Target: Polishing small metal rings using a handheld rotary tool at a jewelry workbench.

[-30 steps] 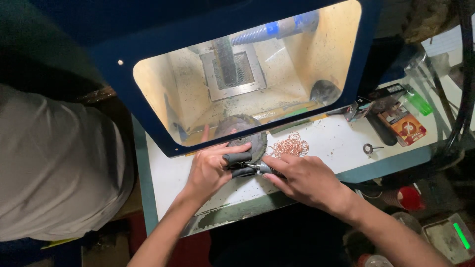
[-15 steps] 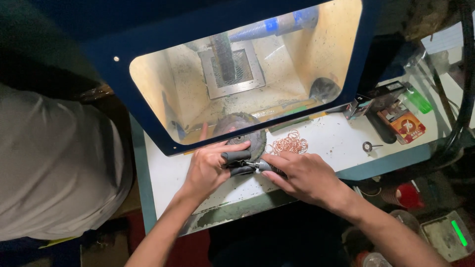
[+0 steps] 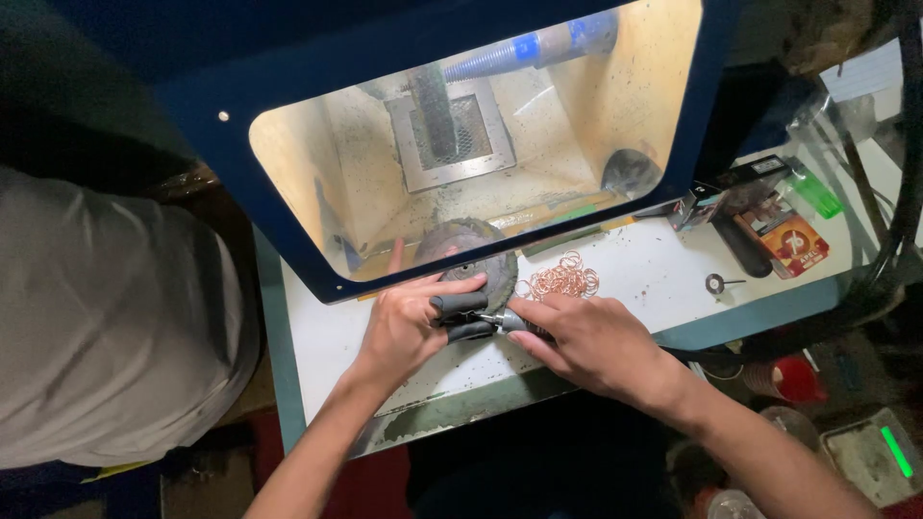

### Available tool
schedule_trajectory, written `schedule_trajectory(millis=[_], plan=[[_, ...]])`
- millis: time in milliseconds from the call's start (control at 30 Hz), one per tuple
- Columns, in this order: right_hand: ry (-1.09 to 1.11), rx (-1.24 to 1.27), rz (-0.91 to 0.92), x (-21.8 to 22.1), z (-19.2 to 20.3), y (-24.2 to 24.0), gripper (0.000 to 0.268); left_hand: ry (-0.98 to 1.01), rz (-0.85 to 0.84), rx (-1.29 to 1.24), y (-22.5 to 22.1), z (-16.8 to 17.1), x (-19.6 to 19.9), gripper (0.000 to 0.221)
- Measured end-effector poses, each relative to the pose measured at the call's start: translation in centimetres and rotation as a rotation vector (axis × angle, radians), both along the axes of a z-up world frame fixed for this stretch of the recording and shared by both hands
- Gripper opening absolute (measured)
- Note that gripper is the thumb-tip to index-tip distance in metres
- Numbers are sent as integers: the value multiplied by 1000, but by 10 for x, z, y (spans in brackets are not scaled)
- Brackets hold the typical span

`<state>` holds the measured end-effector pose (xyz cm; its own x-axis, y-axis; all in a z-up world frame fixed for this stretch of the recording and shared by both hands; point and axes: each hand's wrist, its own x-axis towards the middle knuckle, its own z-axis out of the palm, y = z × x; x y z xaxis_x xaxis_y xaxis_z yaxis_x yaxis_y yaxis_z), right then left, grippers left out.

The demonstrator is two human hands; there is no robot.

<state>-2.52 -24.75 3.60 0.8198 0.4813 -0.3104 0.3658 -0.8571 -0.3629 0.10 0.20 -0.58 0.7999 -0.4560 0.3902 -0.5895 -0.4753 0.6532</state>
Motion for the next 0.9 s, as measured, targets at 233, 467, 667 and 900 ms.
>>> schedule_trajectory(millis=[233, 467, 667, 900], plan=[[12, 39, 26, 3, -5, -3, 45, 12, -16, 2, 0, -1, 0, 21], [1, 41, 19, 3, -5, -3, 45, 3, -22, -3, 2, -7, 0, 22], [-39, -19, 13, 0, -4, 0, 44, 3, -28, 0, 3, -8, 2, 19], [-42, -6, 52, 2, -15, -4, 45, -16, -27, -8, 3, -7, 1, 16]])
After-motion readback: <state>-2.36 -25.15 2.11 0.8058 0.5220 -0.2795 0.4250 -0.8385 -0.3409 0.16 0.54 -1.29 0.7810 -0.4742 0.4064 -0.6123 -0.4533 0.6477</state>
